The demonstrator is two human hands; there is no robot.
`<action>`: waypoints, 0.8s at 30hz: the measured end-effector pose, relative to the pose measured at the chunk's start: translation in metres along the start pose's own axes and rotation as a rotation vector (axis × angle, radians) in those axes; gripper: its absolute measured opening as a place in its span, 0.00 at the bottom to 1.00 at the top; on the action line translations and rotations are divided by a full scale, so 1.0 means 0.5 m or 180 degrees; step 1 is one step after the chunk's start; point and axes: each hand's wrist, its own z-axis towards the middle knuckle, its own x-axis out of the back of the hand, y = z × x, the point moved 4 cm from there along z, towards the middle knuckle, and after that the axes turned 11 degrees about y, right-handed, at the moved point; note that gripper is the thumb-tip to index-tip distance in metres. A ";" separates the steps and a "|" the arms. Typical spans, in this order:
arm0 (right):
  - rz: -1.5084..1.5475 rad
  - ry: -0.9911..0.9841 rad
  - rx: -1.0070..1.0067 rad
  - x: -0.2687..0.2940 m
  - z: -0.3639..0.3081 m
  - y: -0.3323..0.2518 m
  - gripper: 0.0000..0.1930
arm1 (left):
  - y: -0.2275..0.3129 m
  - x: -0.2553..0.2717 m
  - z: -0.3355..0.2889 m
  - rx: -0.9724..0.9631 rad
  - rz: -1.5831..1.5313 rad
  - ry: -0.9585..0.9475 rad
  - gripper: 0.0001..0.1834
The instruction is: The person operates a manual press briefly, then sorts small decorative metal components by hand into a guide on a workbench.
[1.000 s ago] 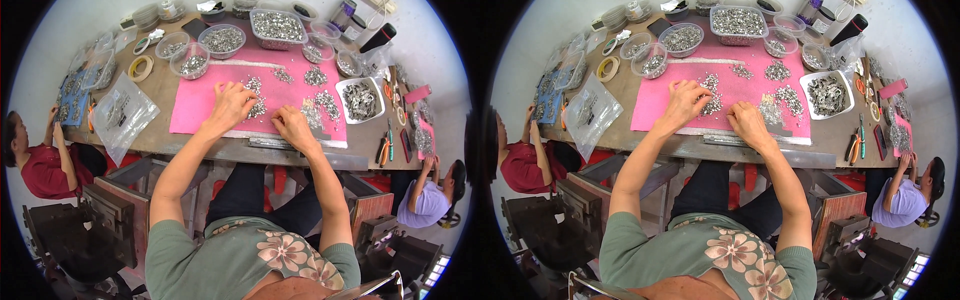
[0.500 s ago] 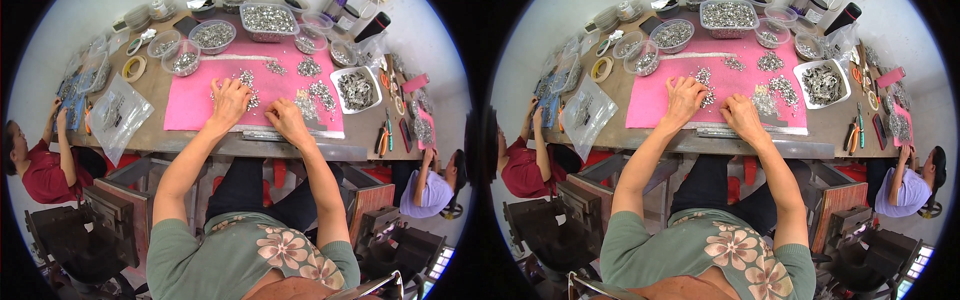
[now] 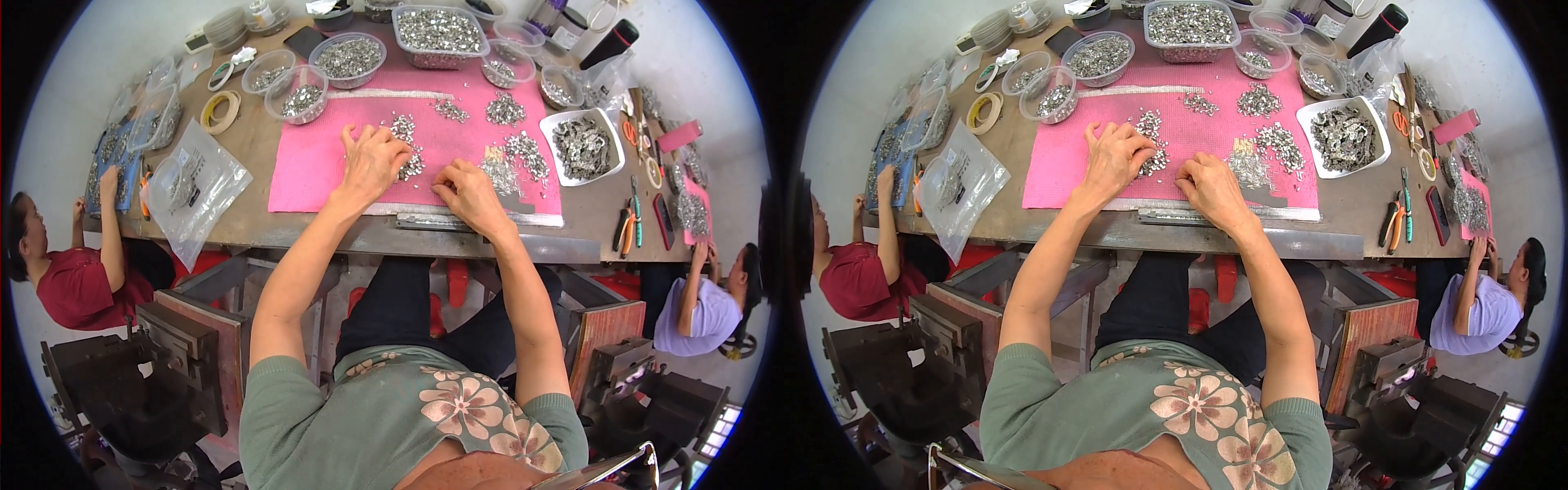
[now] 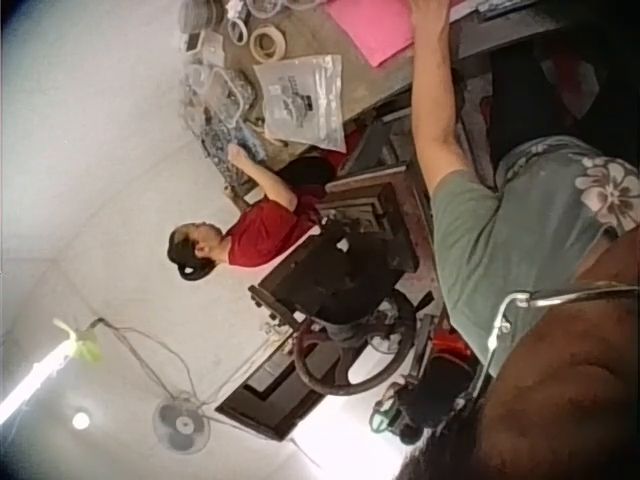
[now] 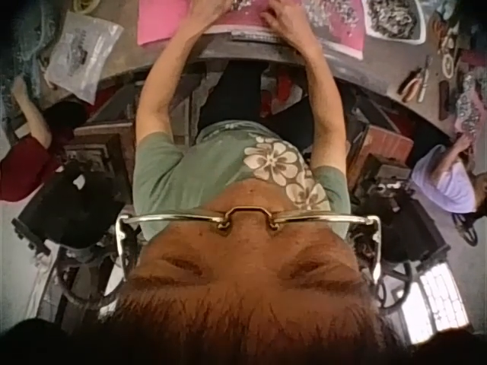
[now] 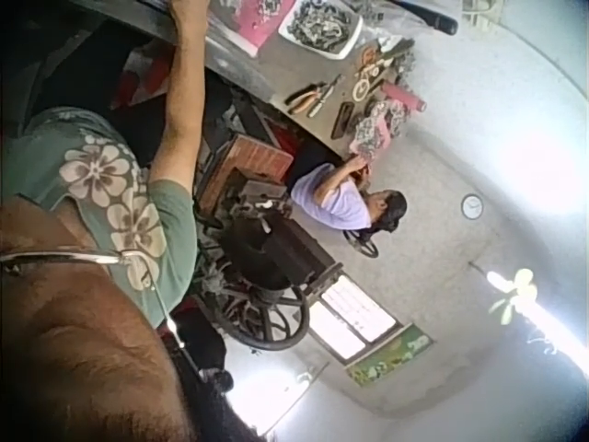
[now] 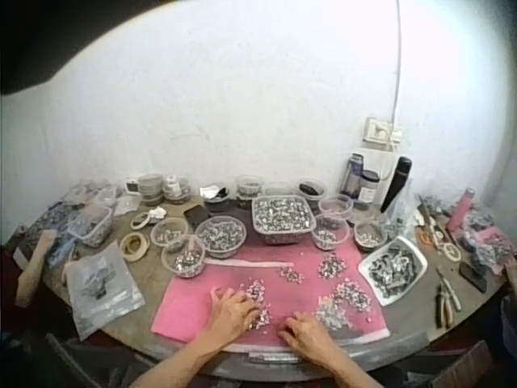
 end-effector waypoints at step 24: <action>0.0582 0.0597 0.0254 -0.003 -0.099 -0.079 0.05 | 0.017 0.037 -0.049 0.1771 -0.1918 -0.0081 0.02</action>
